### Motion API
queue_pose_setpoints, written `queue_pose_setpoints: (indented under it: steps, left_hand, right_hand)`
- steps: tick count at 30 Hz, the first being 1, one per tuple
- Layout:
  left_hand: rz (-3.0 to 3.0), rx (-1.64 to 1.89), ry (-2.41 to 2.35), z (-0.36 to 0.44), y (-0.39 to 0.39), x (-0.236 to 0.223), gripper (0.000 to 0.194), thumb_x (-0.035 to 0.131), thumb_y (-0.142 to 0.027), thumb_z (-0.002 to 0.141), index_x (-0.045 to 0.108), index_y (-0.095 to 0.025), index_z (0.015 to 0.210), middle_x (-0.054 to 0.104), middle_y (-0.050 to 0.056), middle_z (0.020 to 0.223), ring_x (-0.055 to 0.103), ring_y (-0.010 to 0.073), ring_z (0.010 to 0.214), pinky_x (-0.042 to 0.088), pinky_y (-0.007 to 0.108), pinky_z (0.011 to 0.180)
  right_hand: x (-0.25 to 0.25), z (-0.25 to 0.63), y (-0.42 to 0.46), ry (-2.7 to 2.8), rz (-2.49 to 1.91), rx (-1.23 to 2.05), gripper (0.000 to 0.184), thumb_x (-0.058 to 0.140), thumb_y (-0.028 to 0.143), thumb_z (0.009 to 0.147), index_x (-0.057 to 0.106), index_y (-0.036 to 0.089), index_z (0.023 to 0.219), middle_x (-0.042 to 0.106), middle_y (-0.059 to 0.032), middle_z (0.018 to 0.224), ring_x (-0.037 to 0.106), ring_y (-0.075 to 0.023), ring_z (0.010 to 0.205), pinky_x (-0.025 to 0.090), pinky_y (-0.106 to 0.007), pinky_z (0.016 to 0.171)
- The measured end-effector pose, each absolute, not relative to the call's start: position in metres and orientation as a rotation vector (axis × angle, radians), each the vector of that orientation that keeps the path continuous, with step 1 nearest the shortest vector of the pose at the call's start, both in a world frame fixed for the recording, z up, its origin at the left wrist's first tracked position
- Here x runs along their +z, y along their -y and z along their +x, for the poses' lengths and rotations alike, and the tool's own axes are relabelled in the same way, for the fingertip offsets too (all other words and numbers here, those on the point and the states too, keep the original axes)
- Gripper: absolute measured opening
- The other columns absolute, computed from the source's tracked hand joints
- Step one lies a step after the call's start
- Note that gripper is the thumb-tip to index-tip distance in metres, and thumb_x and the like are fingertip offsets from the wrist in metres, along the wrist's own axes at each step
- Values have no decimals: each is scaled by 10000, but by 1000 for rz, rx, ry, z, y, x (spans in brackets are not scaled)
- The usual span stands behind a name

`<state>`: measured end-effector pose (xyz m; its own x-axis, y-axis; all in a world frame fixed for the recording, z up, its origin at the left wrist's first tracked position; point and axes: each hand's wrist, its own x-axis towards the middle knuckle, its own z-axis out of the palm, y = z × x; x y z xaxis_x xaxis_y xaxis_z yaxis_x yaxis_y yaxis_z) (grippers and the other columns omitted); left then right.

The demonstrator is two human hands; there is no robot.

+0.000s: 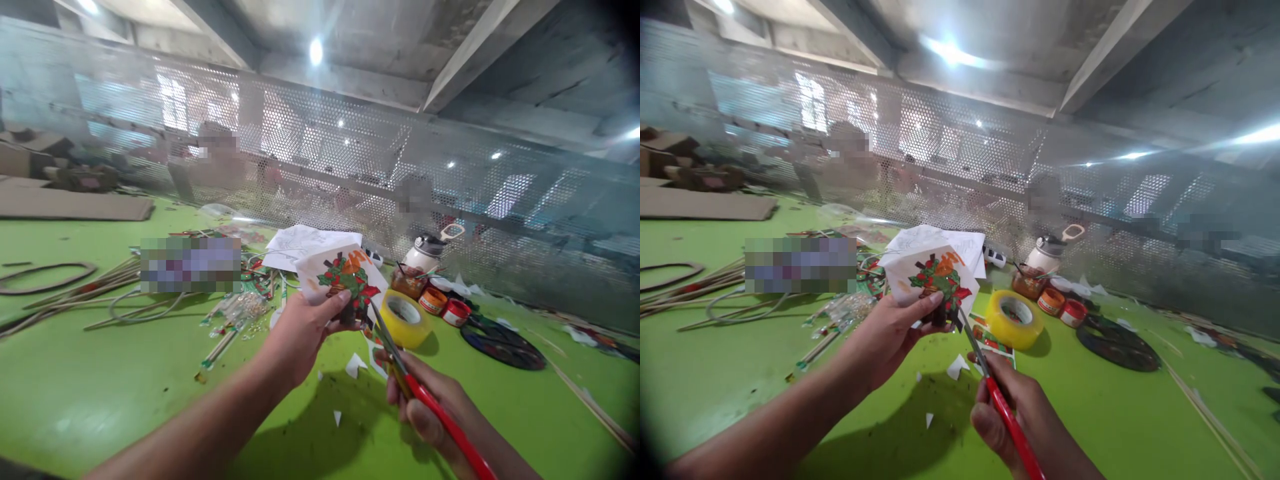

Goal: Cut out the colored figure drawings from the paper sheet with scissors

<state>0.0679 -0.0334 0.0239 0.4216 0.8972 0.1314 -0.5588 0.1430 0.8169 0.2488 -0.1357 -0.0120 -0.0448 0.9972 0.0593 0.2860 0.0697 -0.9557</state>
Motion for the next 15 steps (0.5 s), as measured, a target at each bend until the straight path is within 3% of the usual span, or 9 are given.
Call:
queue_pose_setpoints:
  steps: [5,11,15]
  left_hand:
    - [940,1079,-457,66,33,25,138,738,-206,749,718,-86,815,718,123,827,635,174,697,549,312,670]
    - [926,1090,-453,67,35,26,172,745,-206,741,714,-89,863,718,108,797,636,163,643,541,305,643]
    - [921,1109,-469,69,35,24,192,737,-199,747,709,-88,902,720,106,798,659,186,681,544,310,647]
  right_hand:
    - [-12,247,136,1476,-1361,1015,700,628,711,711,620,209,1200,524,3,653,435,-138,519,307,-255,454]
    - [1,244,141,1544,-1433,991,620,617,690,736,652,217,1137,497,15,618,421,-148,535,312,-263,475]
    - [-2,244,141,1589,-1497,888,667,570,726,741,649,203,1147,514,11,605,443,-164,535,318,-279,491]
